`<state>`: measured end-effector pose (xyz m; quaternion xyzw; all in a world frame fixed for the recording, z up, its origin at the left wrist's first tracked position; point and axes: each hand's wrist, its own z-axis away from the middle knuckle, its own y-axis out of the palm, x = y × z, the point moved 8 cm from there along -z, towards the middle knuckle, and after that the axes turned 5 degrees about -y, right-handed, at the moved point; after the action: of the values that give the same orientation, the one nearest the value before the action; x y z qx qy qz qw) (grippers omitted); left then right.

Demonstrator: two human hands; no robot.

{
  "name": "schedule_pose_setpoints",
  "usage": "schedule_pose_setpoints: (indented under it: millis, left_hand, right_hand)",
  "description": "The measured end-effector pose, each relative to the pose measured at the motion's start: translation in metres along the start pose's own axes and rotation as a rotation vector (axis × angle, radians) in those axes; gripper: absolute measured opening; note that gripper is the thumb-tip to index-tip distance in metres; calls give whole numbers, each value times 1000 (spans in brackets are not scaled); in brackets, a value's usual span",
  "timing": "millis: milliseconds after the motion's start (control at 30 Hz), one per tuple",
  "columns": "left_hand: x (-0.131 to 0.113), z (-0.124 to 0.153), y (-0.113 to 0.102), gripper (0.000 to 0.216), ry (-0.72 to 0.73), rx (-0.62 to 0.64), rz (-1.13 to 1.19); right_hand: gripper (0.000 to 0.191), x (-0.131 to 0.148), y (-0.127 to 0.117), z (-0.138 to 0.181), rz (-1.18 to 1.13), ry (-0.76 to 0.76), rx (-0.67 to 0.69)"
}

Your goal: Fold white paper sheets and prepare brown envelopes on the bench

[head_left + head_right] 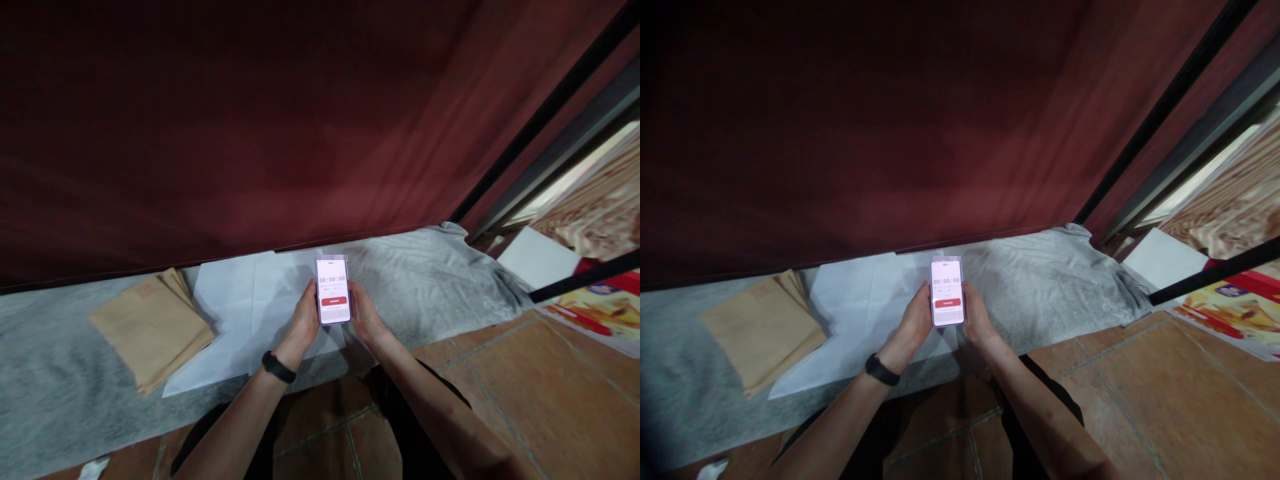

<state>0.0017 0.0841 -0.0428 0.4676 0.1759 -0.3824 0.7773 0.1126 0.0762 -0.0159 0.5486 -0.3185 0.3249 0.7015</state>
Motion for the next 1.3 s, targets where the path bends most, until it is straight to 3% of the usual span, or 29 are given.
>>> schedule_pose_setpoints:
  millis: [900, 1300]
  left_hand:
    - [0, 1, 6, 35, 5, 41, 4]
    - [-2, 9, 9, 39, -14, 14, -46]
  right_hand:
    - [14, -2, -6, 0, -8, 10, -29]
    - [21, -6, -11, -5, -20, 42, -30]
